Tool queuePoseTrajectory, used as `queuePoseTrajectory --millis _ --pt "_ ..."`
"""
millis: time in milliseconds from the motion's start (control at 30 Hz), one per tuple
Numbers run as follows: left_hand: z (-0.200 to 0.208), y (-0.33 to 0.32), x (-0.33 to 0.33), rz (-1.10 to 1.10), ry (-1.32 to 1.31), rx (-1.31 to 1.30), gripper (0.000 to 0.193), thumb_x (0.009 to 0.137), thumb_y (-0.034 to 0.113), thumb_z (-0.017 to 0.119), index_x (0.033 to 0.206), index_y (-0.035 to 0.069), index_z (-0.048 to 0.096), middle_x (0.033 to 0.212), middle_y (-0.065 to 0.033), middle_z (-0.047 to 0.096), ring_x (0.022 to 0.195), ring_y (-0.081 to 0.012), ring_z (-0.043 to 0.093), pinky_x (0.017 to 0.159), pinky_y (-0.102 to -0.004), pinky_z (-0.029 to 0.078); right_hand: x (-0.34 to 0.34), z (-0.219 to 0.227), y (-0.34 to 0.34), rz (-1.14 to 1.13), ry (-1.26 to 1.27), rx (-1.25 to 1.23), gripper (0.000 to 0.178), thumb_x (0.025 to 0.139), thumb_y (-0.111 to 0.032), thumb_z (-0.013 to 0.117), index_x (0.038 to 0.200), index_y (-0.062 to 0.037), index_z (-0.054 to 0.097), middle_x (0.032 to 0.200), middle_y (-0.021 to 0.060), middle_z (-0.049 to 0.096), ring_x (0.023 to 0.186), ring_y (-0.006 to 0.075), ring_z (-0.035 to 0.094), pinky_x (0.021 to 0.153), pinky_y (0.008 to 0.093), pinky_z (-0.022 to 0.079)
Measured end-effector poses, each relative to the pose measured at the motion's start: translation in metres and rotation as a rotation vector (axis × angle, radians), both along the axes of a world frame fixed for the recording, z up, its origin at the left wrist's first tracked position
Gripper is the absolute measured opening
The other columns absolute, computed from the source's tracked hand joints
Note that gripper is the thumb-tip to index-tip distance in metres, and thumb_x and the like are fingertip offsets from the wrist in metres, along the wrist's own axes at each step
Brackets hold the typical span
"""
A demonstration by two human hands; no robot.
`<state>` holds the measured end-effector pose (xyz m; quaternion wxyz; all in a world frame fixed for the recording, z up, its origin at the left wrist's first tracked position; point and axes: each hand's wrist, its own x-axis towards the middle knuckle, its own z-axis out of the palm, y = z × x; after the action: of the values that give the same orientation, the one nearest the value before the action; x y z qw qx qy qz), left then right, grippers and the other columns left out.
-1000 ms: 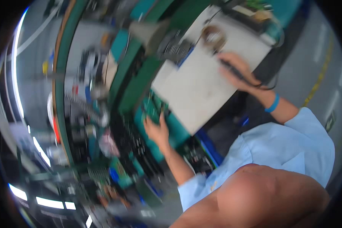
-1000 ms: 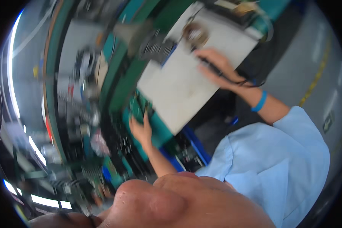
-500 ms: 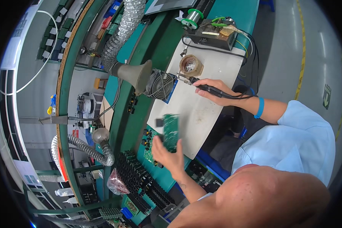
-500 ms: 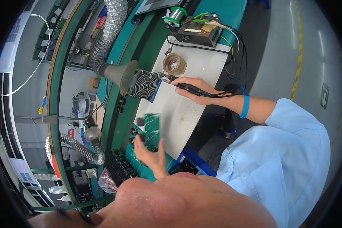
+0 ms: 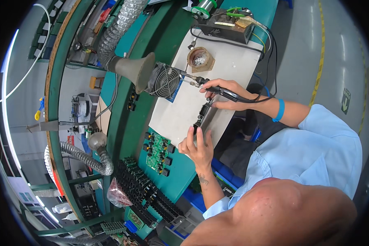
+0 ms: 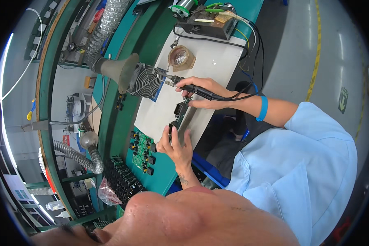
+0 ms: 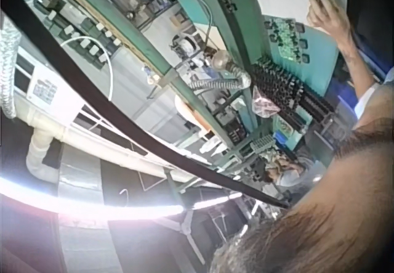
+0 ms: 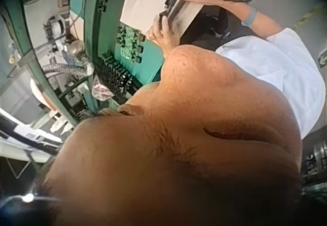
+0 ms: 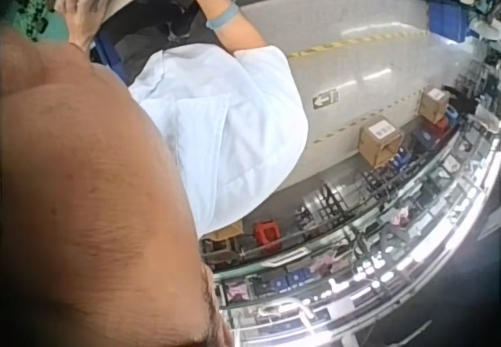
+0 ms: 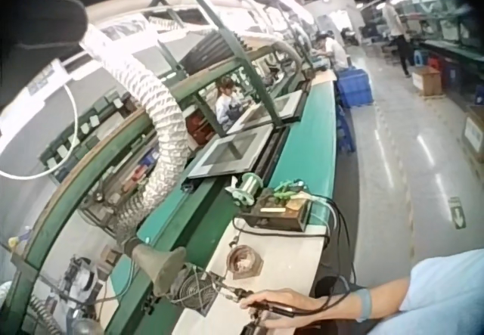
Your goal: The person solders electronic components onto circuit boards using a soldering iron, turning each board over to solder the connections, and places the completed boards onto the workbench.
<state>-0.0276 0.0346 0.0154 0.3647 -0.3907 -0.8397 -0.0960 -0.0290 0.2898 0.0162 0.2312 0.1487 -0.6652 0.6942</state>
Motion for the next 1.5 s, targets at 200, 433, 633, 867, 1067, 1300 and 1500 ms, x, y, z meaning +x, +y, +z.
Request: queuePoseTrajectory --millis 200,433,633,867,1067,1300,1500 --pt "-0.015 -0.011 0.018 0.017 -0.122 0.447 0.053 0.083 0.007 0.08 0.133 0.01 0.062 0.139 -0.0115 0.059 0.116 -0.0311 0.058 0.098 -0.0406 0.047 0.005 -0.01 0.005 -0.012 0.043 0.1 0.064 0.071 0.011 0.071 0.131 -0.007 0.059 0.12 0.0083 0.072 0.1 0.0181 0.071 0.093 0.0309 0.058" --pt "-0.014 -0.02 0.022 0.093 -0.547 0.567 0.034 0.089 0.003 0.073 0.122 0.002 0.066 0.119 -0.0142 0.07 0.104 -0.0287 0.067 0.094 -0.0363 0.052 0.004 -0.014 -0.002 -0.03 0.063 0.206 0.067 0.07 0.01 0.071 0.134 -0.0065 0.059 0.122 0.0093 0.072 0.101 0.0213 0.072 0.092 0.0327 0.057" --pt "-0.009 -0.01 0.02 0.131 -0.568 0.635 0.029 0.091 0.005 0.072 0.12 0.001 0.068 0.118 -0.0148 0.071 0.105 -0.0283 0.068 0.094 -0.0367 0.052 0.006 -0.008 0.007 0.038 0.033 0.29 0.067 0.072 0.005 0.074 0.136 -0.0048 0.058 0.124 0.0117 0.071 0.105 0.0244 0.073 0.092 0.0346 0.058" --pt "-0.012 -0.018 0.02 0.132 -0.562 0.677 0.029 0.091 0.007 0.072 0.119 0.001 0.068 0.118 -0.0148 0.072 0.104 -0.0288 0.068 0.094 -0.0372 0.052 0.007 -0.003 0.001 0.099 0.046 0.229 0.069 0.077 -0.005 0.083 0.139 -0.005 0.054 0.128 0.0139 0.068 0.104 0.0263 0.073 0.092 0.0363 0.058" --pt "-0.007 -0.019 0.016 0.083 -0.568 0.674 0.034 0.086 0.005 0.077 0.119 -0.001 0.068 0.118 -0.0151 0.071 0.104 -0.0301 0.068 0.093 -0.0379 0.054 0.006 -0.006 -0.002 0.036 -0.001 0.283 0.071 0.078 -0.011 0.087 0.14 -0.0053 0.054 0.129 0.0141 0.067 0.102 0.0259 0.072 0.093 0.037 0.057" --pt "-0.004 -0.024 0.011 0.018 -0.601 0.666 0.039 0.082 0.001 0.079 0.119 0.0 0.068 0.118 -0.015 0.071 0.103 -0.0299 0.068 0.092 -0.0374 0.054 0.006 -0.005 -0.007 0.044 -0.056 0.159 0.073 0.077 -0.006 0.085 0.142 -0.0053 0.052 0.132 0.0142 0.066 0.103 0.0242 0.07 0.095 0.0367 0.057" --pt "-0.005 -0.018 0.018 0.012 -0.571 0.706 0.036 0.084 0.004 0.079 0.118 0.001 0.068 0.115 -0.0134 0.071 0.101 -0.0285 0.068 0.092 -0.037 0.053 0.011 -0.009 -0.004 0.037 -0.061 0.158 0.074 0.076 -0.006 0.085 0.142 -0.0046 0.052 0.133 0.0143 0.066 0.105 0.0234 0.069 0.096 0.0373 0.057"
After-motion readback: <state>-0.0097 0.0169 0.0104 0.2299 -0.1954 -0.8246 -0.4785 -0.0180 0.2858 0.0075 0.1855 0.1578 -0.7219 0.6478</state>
